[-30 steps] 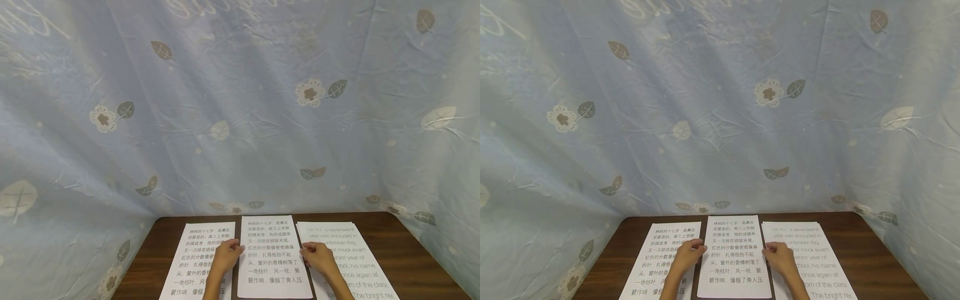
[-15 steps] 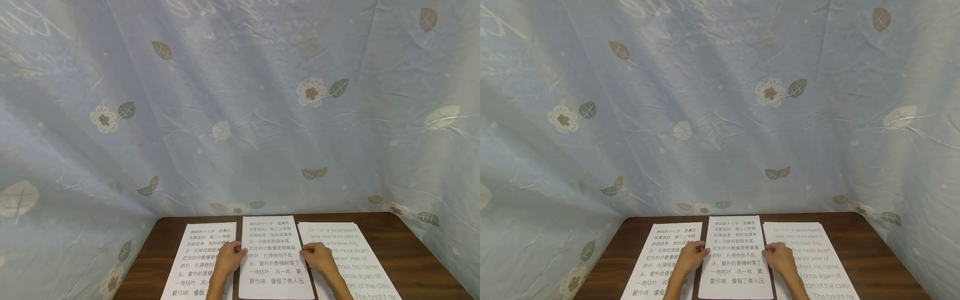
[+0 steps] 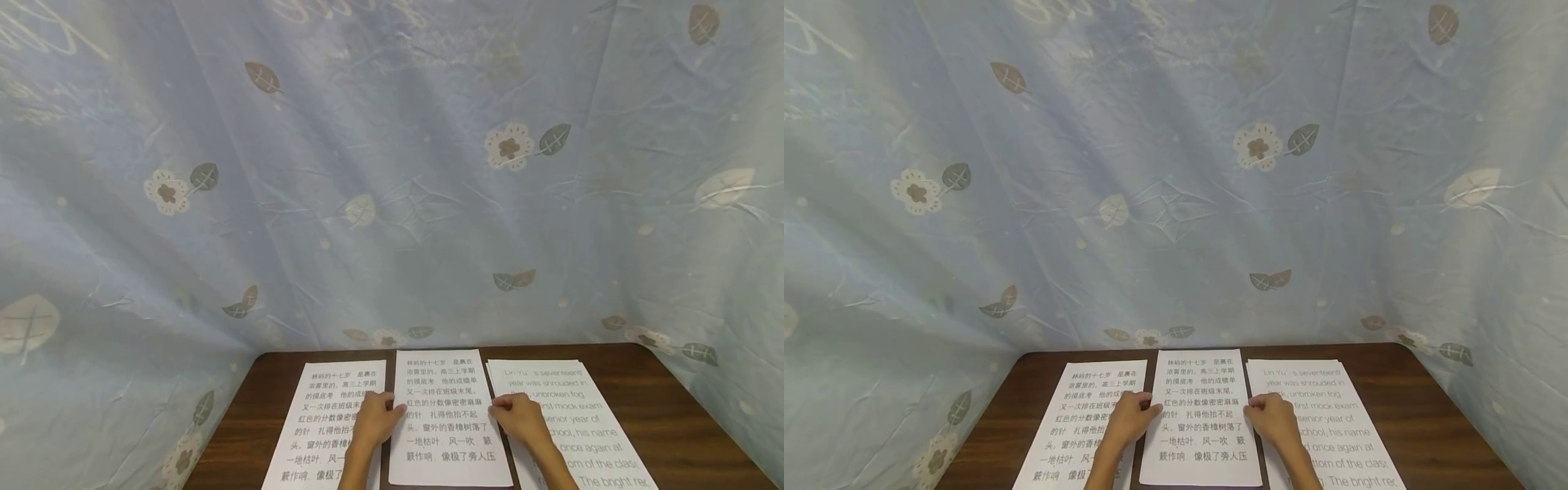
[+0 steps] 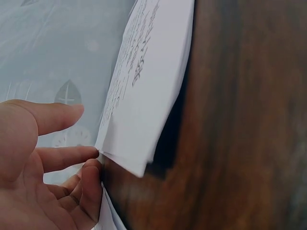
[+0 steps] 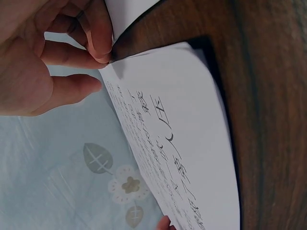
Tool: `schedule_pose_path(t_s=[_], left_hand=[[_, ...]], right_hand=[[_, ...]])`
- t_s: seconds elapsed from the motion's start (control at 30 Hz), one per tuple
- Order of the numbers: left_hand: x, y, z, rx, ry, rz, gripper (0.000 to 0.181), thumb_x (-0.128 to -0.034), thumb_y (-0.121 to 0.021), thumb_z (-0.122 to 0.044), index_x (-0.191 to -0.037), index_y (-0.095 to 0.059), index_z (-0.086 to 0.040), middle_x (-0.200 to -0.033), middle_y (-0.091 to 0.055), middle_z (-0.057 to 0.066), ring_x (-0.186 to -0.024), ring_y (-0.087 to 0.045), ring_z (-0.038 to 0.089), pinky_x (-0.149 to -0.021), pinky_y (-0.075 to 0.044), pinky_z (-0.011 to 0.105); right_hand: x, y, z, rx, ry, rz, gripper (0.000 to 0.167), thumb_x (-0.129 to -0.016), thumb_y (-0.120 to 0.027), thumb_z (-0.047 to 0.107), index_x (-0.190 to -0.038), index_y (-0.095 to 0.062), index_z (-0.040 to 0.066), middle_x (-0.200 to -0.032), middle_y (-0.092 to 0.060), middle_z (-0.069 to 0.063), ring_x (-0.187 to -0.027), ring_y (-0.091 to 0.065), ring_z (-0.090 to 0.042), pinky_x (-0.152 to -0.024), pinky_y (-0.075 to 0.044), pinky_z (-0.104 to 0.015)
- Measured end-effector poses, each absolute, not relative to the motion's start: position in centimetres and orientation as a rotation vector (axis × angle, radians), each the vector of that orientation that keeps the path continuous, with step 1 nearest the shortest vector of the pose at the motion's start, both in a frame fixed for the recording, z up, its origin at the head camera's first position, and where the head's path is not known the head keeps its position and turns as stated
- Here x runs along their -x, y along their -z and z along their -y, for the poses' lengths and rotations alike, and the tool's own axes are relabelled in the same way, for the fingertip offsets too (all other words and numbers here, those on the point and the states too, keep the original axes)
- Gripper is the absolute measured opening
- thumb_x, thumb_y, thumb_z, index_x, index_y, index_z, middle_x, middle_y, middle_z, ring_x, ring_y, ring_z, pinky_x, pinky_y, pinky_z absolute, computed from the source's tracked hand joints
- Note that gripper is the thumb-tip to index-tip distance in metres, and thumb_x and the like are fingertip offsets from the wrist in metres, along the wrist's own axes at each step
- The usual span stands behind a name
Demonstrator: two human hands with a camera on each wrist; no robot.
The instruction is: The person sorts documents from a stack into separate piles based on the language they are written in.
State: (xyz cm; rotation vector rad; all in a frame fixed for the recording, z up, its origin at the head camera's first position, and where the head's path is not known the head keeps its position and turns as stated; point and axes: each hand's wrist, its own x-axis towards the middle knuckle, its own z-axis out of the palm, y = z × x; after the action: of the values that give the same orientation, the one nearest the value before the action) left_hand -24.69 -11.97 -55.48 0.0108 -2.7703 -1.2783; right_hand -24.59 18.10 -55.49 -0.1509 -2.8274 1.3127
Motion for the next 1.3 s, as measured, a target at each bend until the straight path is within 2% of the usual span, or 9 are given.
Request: schedule_pose_path(t_s=[0.07, 0.2, 0.4, 0.67, 0.8, 0.93, 1.3], left_hand=[[24.6, 55.3, 11.9, -0.011, 1.276, 2.773, 0.046, -0.091, -0.081, -0.023, -0.125, -0.074, 0.008, -0.126, -0.065, 0.034, -0.102, -0.069, 0.034, -0.084, -0.061, 0.052], [24.7, 55.3, 11.8, -0.01, 1.273, 2.769, 0.046, -0.0916, -0.08, -0.023, -0.126, -0.074, 0.006, -0.118, -0.069, 0.026, -0.1, -0.067, 0.031, -0.085, -0.06, 0.052], [24.7, 55.4, 11.8, -0.021, 1.301, 2.751, 0.046, -0.0929, -0.079, -0.023, -0.129, -0.073, 0.004, -0.112, -0.073, 0.017, -0.103, -0.069, 0.029, -0.091, -0.06, 0.053], [24.6, 55.0, 11.8, -0.014, 1.367, 2.673, 0.04, -0.0913, -0.077, -0.009, -0.13, -0.072, 0.002, -0.1, -0.072, 0.007, -0.088, -0.067, 0.017, -0.077, -0.06, 0.036], [24.5, 54.9, 11.8, -0.022, 1.386, 2.642, 0.038, -0.0902, -0.075, -0.003, -0.128, -0.073, -0.001, -0.099, -0.073, 0.006, -0.084, -0.067, 0.014, -0.072, -0.058, 0.03], [24.6, 55.0, 11.8, -0.03, 1.404, 2.628, 0.038, -0.0898, -0.074, -0.001, -0.128, -0.074, -0.004, -0.1, -0.073, 0.005, -0.086, -0.067, 0.013, -0.073, -0.058, 0.029], [24.6, 55.2, 12.3, -0.04, 1.443, 2.618, 0.038, -0.0897, -0.074, -0.003, -0.128, -0.075, -0.005, -0.102, -0.074, 0.006, -0.089, -0.07, 0.015, -0.074, -0.06, 0.031]], right_hand=[[24.6, 55.5, -18.1, 0.148, -1.3, 2.831, 0.032, -0.092, -0.074, 0.019, -0.112, -0.078, -0.006, -0.098, -0.08, -0.015, -0.079, -0.072, -0.019, -0.067, -0.059, -0.034], [24.6, 55.4, -18.2, 0.143, -1.271, 2.839, 0.031, -0.092, -0.074, 0.02, -0.112, -0.079, -0.004, -0.101, -0.08, -0.014, -0.087, -0.072, -0.023, -0.073, -0.058, -0.037], [24.6, 55.1, -18.2, 0.13, -1.244, 2.841, 0.03, -0.09, -0.077, 0.02, -0.112, -0.079, 0.001, -0.095, -0.077, -0.006, -0.084, -0.066, -0.02, -0.07, -0.05, -0.033], [24.4, 54.3, -18.0, 0.118, -1.334, 2.766, 0.034, -0.086, -0.08, 0.012, -0.117, -0.077, -0.002, -0.088, -0.076, -0.003, -0.076, -0.067, -0.017, -0.064, -0.05, -0.03], [24.3, 54.1, -17.8, 0.146, -1.441, 2.732, 0.034, -0.087, -0.078, 0.008, -0.119, -0.075, -0.004, -0.089, -0.075, -0.005, -0.073, -0.068, -0.016, -0.061, -0.056, -0.029], [24.2, 54.0, -17.7, 0.157, -1.532, 2.703, 0.03, -0.088, -0.075, 0.005, -0.117, -0.075, -0.006, -0.089, -0.074, -0.006, -0.074, -0.069, -0.017, -0.063, -0.063, -0.032], [23.9, 54.1, -17.5, 0.174, -1.58, 2.684, 0.02, -0.09, -0.074, 0.005, -0.107, -0.075, -0.004, -0.087, -0.074, -0.006, -0.071, -0.07, -0.017, -0.064, -0.064, -0.034]])
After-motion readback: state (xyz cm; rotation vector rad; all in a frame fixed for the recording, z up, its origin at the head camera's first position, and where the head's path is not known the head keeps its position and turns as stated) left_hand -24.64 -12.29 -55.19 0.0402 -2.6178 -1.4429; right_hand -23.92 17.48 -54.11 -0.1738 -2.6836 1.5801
